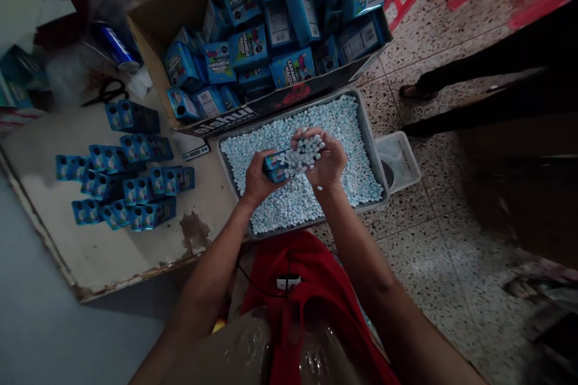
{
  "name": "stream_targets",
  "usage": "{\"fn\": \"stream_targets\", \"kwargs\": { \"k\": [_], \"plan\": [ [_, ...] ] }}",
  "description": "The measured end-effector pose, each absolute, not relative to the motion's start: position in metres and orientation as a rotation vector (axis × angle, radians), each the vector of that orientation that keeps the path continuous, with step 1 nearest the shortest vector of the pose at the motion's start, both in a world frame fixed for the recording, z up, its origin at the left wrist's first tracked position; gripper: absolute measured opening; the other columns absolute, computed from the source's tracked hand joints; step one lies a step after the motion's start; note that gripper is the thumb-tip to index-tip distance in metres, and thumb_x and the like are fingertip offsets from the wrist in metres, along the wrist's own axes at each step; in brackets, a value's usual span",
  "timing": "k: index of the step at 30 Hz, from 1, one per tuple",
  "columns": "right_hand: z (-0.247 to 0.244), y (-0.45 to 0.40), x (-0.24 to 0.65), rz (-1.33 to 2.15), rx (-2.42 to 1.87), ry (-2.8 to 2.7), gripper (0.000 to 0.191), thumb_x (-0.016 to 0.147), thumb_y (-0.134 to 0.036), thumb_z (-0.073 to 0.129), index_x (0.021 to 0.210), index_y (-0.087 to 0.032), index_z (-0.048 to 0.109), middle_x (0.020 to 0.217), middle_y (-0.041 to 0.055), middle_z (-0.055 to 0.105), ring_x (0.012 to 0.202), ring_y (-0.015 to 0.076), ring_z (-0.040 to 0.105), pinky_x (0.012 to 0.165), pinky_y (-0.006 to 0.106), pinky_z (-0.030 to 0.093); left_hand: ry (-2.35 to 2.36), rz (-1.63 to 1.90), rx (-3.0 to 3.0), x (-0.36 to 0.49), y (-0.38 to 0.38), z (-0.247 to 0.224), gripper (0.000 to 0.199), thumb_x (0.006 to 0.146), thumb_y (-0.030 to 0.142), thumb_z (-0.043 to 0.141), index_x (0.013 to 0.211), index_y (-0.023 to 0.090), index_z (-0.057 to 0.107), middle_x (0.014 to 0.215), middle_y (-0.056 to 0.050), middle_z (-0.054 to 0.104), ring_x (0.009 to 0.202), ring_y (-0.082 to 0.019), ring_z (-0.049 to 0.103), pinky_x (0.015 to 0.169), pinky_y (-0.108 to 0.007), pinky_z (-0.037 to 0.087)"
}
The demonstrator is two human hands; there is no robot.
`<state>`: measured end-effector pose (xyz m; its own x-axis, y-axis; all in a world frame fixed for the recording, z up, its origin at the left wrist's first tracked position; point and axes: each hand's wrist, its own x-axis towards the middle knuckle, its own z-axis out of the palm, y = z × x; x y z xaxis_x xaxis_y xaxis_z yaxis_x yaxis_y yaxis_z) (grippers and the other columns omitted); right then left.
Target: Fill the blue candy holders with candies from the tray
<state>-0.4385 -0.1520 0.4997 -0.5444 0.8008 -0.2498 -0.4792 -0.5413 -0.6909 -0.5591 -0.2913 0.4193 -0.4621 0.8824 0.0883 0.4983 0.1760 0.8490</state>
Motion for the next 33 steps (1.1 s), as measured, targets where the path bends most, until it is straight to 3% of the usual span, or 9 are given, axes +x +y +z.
{"fn": "stream_targets", "kwargs": {
  "k": [11,19,22,25,28,33],
  "plan": [
    [0.507,-0.156,-0.443,2.026,-0.798,-0.92,0.044,0.095,-0.067,0.055,0.076,-0.029,0.066,0.086,0.0043,0.063,0.09,0.0221,0.066,0.103,0.045,0.057,1.989,1.242,1.209,-0.564,-0.286,0.416,0.078,0.064,0.045,0.099,0.129,0.026,0.06,0.128,-0.009,0.071,0.121,-0.03,0.07,0.106,-0.047,0.057],
    [0.499,-0.168,-0.448,2.008,-0.746,-1.128,0.048,0.089,-0.07,0.064,0.067,-0.028,0.069,0.085,0.0049,0.068,0.102,0.0259,0.069,0.116,0.049,0.05,2.0,1.288,1.182,-0.567,-0.278,0.411,0.076,0.062,0.05,0.098,0.124,0.026,0.062,0.122,-0.008,0.073,0.114,-0.03,0.073,0.101,-0.047,0.06],
    [0.491,-0.178,-0.428,1.955,-0.802,-1.21,0.045,0.095,-0.069,0.059,0.083,-0.031,0.078,0.108,0.0044,0.076,0.124,0.028,0.067,0.127,0.054,0.041,2.036,1.378,1.079,-0.572,-0.283,0.407,0.079,0.062,0.055,0.098,0.126,0.027,0.06,0.122,-0.009,0.073,0.113,-0.031,0.073,0.102,-0.049,0.061],
    [0.468,-0.199,-0.384,1.548,-1.128,-1.305,0.037,0.104,-0.057,0.051,0.107,-0.034,0.08,0.135,0.0026,0.071,0.141,0.0238,0.058,0.132,0.052,0.035,2.112,1.437,0.932,-0.571,-0.294,0.398,0.083,0.062,0.056,0.099,0.128,0.027,0.057,0.123,-0.009,0.072,0.113,-0.031,0.073,0.105,-0.052,0.06],
    [0.429,-0.232,-0.339,1.109,-1.516,-1.394,0.031,0.102,-0.047,0.057,0.119,-0.028,0.075,0.14,0.0097,0.066,0.144,0.0246,0.055,0.133,0.055,0.033,2.223,1.522,0.762,-0.559,-0.3,0.38,0.088,0.061,0.057,0.1,0.129,0.024,0.054,0.126,-0.011,0.07,0.117,-0.031,0.071,0.109,-0.053,0.057],
    [0.377,-0.267,-0.338,1.011,-1.673,-1.491,0.045,0.099,-0.044,0.063,0.14,-0.027,0.064,0.16,0.0154,0.053,0.159,0.0263,0.042,0.135,0.061,0.027,2.274,1.65,0.584,-0.53,-0.287,0.341,0.093,0.066,0.06,0.096,0.137,0.027,0.046,0.134,-0.011,0.063,0.119,-0.028,0.069,0.111,-0.052,0.056]
  ]
}}
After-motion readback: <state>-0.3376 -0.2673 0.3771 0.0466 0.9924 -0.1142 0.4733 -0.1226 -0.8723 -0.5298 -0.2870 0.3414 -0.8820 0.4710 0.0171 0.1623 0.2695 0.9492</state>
